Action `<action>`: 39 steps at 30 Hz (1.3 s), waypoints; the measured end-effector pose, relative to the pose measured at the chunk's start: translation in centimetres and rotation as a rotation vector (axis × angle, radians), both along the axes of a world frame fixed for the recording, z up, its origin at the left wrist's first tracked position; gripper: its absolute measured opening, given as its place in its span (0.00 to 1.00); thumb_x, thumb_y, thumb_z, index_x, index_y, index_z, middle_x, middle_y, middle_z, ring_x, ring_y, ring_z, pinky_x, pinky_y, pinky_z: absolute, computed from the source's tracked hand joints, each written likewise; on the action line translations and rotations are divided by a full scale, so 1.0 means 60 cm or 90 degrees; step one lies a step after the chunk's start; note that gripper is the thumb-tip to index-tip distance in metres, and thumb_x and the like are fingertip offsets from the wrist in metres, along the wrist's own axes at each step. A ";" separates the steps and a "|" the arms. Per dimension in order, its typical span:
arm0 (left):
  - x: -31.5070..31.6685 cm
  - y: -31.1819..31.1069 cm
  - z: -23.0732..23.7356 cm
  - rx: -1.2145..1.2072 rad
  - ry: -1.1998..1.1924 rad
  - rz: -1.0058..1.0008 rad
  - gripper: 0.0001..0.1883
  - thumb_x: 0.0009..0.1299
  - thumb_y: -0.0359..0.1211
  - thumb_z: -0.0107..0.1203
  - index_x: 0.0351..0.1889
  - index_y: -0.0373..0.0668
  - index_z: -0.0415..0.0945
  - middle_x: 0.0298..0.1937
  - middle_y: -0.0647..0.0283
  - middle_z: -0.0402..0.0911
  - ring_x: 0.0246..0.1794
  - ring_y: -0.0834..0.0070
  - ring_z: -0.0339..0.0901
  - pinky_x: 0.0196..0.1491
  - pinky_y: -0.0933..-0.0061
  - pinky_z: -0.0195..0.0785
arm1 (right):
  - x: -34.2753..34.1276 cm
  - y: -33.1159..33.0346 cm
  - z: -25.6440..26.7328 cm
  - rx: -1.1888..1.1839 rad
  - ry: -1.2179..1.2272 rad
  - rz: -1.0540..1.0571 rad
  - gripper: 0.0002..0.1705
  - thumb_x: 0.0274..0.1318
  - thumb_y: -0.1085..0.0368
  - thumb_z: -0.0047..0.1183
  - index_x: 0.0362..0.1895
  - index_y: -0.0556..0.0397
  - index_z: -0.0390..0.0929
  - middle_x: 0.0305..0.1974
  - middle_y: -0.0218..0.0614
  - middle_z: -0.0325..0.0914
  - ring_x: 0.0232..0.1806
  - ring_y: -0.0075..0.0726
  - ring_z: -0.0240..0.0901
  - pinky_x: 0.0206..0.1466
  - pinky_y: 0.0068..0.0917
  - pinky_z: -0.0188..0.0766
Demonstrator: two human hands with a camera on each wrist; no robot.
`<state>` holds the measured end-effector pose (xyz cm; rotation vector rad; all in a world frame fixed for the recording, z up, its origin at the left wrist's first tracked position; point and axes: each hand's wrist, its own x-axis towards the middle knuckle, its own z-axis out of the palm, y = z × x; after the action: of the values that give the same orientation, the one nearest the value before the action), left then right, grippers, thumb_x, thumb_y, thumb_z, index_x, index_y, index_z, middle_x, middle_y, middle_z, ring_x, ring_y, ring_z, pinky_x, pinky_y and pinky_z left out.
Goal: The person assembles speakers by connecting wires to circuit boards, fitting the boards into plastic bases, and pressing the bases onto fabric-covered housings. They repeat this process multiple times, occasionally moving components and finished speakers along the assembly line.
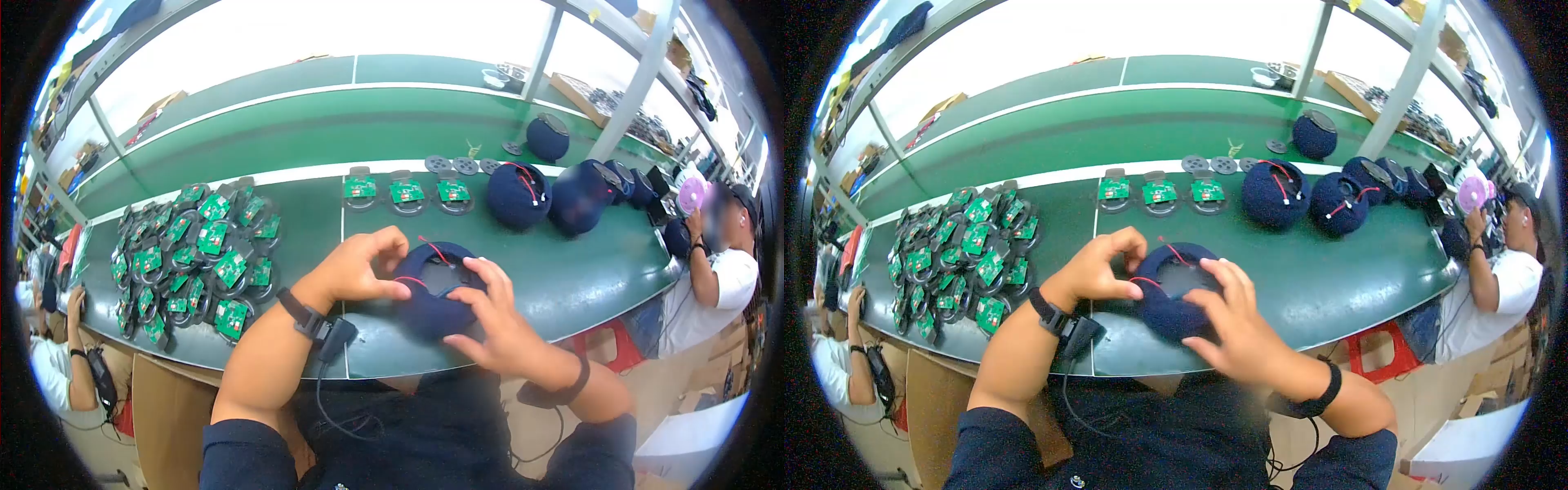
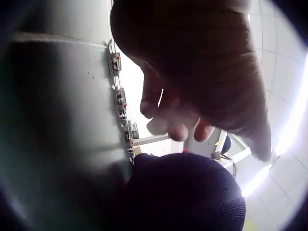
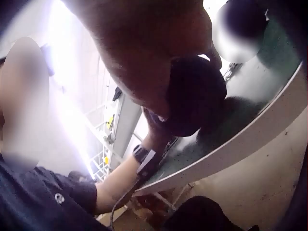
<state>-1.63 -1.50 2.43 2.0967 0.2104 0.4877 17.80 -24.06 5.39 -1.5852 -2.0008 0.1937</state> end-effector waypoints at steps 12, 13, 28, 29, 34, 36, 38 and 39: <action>-0.005 0.060 -0.031 -0.078 -0.201 0.326 0.14 0.66 0.39 0.67 0.38 0.41 0.74 0.33 0.70 0.73 0.36 0.80 0.71 0.45 0.75 0.67 | 0.033 0.030 -0.014 -0.146 0.437 -0.135 0.41 0.53 0.63 0.69 0.67 0.56 0.62 0.64 0.46 0.67 0.56 0.38 0.74 0.55 0.35 0.75; -0.012 0.062 -0.027 -0.081 -0.199 0.327 0.14 0.66 0.39 0.67 0.38 0.41 0.74 0.33 0.70 0.73 0.36 0.80 0.71 0.45 0.75 0.67 | 0.036 0.040 -0.017 -0.149 0.438 -0.135 0.41 0.53 0.63 0.69 0.67 0.56 0.62 0.64 0.46 0.67 0.56 0.38 0.74 0.55 0.35 0.75; -0.001 0.064 -0.041 -0.073 -0.175 0.201 0.11 0.78 0.37 0.54 0.42 0.37 0.78 0.39 0.66 0.80 0.41 0.79 0.77 0.48 0.74 0.71 | 0.114 0.130 -0.043 -0.205 0.513 -0.078 0.12 0.63 0.66 0.61 0.48 0.57 0.76 0.41 0.30 0.79 0.42 0.23 0.75 0.47 0.23 0.72; 0.003 0.068 -0.051 -0.101 -0.226 0.256 0.11 0.79 0.36 0.52 0.42 0.37 0.78 0.38 0.66 0.80 0.39 0.80 0.77 0.47 0.76 0.71 | 0.127 0.148 -0.046 -0.178 0.440 -0.132 0.15 0.62 0.65 0.62 0.49 0.58 0.76 0.43 0.34 0.80 0.43 0.27 0.76 0.49 0.26 0.73; 0.003 0.076 -0.048 -0.122 -0.306 0.377 0.10 0.80 0.34 0.51 0.43 0.38 0.78 0.36 0.68 0.78 0.33 0.84 0.72 0.40 0.81 0.68 | 0.133 0.238 -0.070 0.050 -0.020 -0.223 0.33 0.54 0.56 0.66 0.60 0.59 0.70 0.53 0.51 0.76 0.54 0.53 0.74 0.60 0.42 0.72; 0.001 0.081 -0.051 -0.127 -0.316 0.384 0.09 0.80 0.34 0.51 0.44 0.39 0.78 0.36 0.69 0.77 0.32 0.85 0.71 0.39 0.81 0.67 | 0.130 0.270 -0.081 0.097 -0.111 -0.253 0.39 0.52 0.53 0.67 0.64 0.59 0.67 0.56 0.55 0.74 0.57 0.60 0.72 0.63 0.46 0.70; -0.001 0.084 -0.052 -0.131 -0.327 0.395 0.09 0.79 0.34 0.51 0.45 0.39 0.77 0.35 0.69 0.77 0.32 0.85 0.71 0.38 0.82 0.66 | 0.128 0.294 -0.084 0.022 -0.125 -0.326 0.44 0.53 0.50 0.66 0.67 0.59 0.63 0.57 0.55 0.75 0.59 0.64 0.71 0.64 0.48 0.69; -0.001 0.083 -0.051 -0.140 -0.334 0.397 0.08 0.79 0.34 0.51 0.45 0.39 0.77 0.35 0.69 0.77 0.31 0.85 0.70 0.37 0.82 0.65 | 0.127 0.299 -0.077 0.024 -0.125 -0.326 0.44 0.53 0.50 0.66 0.67 0.59 0.63 0.57 0.55 0.75 0.59 0.64 0.71 0.64 0.48 0.69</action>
<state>-1.68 3.51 -0.64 1.5938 0.5830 1.2981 25.42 -6.15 0.78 -2.0936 -1.6474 -0.2054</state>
